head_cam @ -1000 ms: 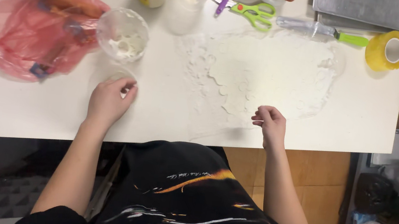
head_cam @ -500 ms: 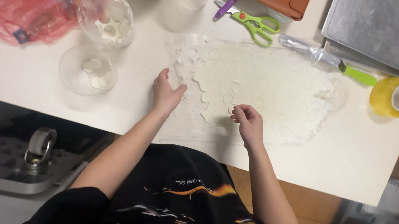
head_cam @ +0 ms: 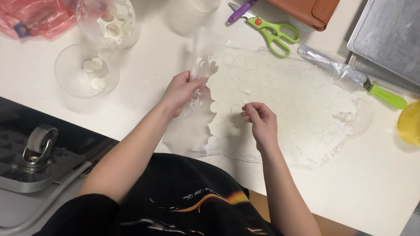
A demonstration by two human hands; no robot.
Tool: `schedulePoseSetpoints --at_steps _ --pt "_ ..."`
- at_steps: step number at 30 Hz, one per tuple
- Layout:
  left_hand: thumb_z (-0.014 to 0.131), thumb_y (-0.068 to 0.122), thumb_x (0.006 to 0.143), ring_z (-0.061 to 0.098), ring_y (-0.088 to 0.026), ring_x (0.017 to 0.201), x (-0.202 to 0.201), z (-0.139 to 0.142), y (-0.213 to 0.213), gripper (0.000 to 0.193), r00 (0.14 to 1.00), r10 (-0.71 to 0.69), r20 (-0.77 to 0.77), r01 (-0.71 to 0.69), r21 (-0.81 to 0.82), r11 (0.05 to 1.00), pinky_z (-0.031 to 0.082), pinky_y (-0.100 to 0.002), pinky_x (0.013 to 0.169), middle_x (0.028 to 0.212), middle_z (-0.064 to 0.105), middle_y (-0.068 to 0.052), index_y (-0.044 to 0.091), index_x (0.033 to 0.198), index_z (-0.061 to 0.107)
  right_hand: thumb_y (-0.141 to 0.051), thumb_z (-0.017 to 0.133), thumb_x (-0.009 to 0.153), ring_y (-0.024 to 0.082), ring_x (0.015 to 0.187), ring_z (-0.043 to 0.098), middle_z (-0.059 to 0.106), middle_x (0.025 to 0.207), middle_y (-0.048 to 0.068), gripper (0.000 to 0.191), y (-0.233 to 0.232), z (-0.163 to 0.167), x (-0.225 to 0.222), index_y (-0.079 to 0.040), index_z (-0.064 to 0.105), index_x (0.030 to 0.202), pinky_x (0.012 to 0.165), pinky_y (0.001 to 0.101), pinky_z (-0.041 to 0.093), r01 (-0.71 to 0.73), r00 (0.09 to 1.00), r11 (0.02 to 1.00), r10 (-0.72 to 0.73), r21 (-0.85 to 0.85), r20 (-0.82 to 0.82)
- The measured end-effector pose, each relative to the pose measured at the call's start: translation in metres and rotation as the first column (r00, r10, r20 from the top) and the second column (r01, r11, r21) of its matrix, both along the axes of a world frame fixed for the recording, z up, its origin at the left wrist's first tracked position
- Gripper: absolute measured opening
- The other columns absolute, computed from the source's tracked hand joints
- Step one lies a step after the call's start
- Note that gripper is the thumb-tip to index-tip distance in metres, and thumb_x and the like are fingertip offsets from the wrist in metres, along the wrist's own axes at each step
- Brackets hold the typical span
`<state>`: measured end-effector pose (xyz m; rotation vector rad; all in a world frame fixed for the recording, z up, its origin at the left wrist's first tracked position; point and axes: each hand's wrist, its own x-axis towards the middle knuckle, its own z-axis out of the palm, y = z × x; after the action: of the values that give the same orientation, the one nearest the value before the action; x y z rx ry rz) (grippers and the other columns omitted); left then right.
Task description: The person peels small white round fondant discs off a plastic sheet on the table and drops them one at a time into a clear plastic bowl, occasionally repositioning the sheet and tray. The bowl gradually fills with the collected discs.
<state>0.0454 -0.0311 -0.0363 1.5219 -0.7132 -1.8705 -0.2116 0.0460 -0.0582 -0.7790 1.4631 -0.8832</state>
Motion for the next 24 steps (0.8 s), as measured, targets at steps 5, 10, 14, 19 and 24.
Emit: schedulePoseSetpoints --at_steps 5,10,14,19,24 --pt "0.059 0.016 0.098 0.071 -0.023 0.104 -0.013 0.033 -0.002 0.022 0.974 0.003 -0.225 0.0 0.016 1.0 0.063 -0.04 0.087 0.118 0.072 -0.012 0.002 0.114 0.063 -0.022 0.062 0.103 0.017 0.104 0.067 0.073 0.113 0.007 0.027 -0.021 0.013 0.009 -0.002 0.07 0.119 0.086 0.0305 0.054 -0.001 1.0 0.99 0.003 -0.144 0.011" --pt "0.057 0.015 0.1 0.071 -0.03 0.112 -0.034 0.048 -0.008 0.019 0.938 -0.079 -0.338 0.074 -0.029 0.997 0.063 -0.046 0.091 0.123 0.071 -0.018 0.0 0.111 0.058 -0.03 0.051 0.108 0.02 0.116 0.066 0.068 0.133 0.01 0.039 -0.032 0.025 0.012 -0.002 0.061 0.134 0.092 0.0327 0.057 0.097 0.979 0.987 -0.071 -0.131 0.191" --pt "0.057 0.012 0.097 0.069 -0.027 0.116 -0.054 0.045 -0.01 0.014 0.925 -0.145 -0.351 0.138 -0.045 0.989 0.064 -0.048 0.092 0.13 0.068 -0.013 0.002 0.108 0.057 -0.03 0.055 0.106 0.024 0.122 0.063 0.053 0.148 0.016 0.053 -0.025 0.033 0.006 -0.004 0.043 0.151 0.097 0.0366 0.058 0.131 0.935 0.984 -0.081 -0.123 0.346" --pt "0.059 0.006 0.089 0.069 -0.016 0.103 -0.076 0.034 -0.014 0.033 0.943 -0.264 -0.203 0.242 -0.127 0.962 0.064 -0.041 0.082 0.108 0.067 -0.005 0.007 0.122 0.065 -0.029 0.067 0.099 0.023 0.128 0.059 0.047 0.156 0.016 0.069 -0.032 0.043 -0.006 -0.005 0.036 0.156 0.098 0.0378 0.057 0.128 0.981 0.964 -0.089 -0.234 0.17" --pt "0.062 0.003 0.09 0.062 -0.008 0.092 -0.091 0.025 -0.023 0.029 0.926 -0.376 -0.014 0.334 -0.432 0.838 0.054 -0.024 0.081 0.102 0.069 -0.001 0.0 0.118 0.068 -0.036 0.069 0.099 0.023 0.131 0.056 0.037 0.161 0.012 0.078 -0.064 0.044 -0.01 -0.013 0.026 0.16 0.1 0.0375 0.056 0.164 0.951 0.924 -0.056 -0.344 0.302"
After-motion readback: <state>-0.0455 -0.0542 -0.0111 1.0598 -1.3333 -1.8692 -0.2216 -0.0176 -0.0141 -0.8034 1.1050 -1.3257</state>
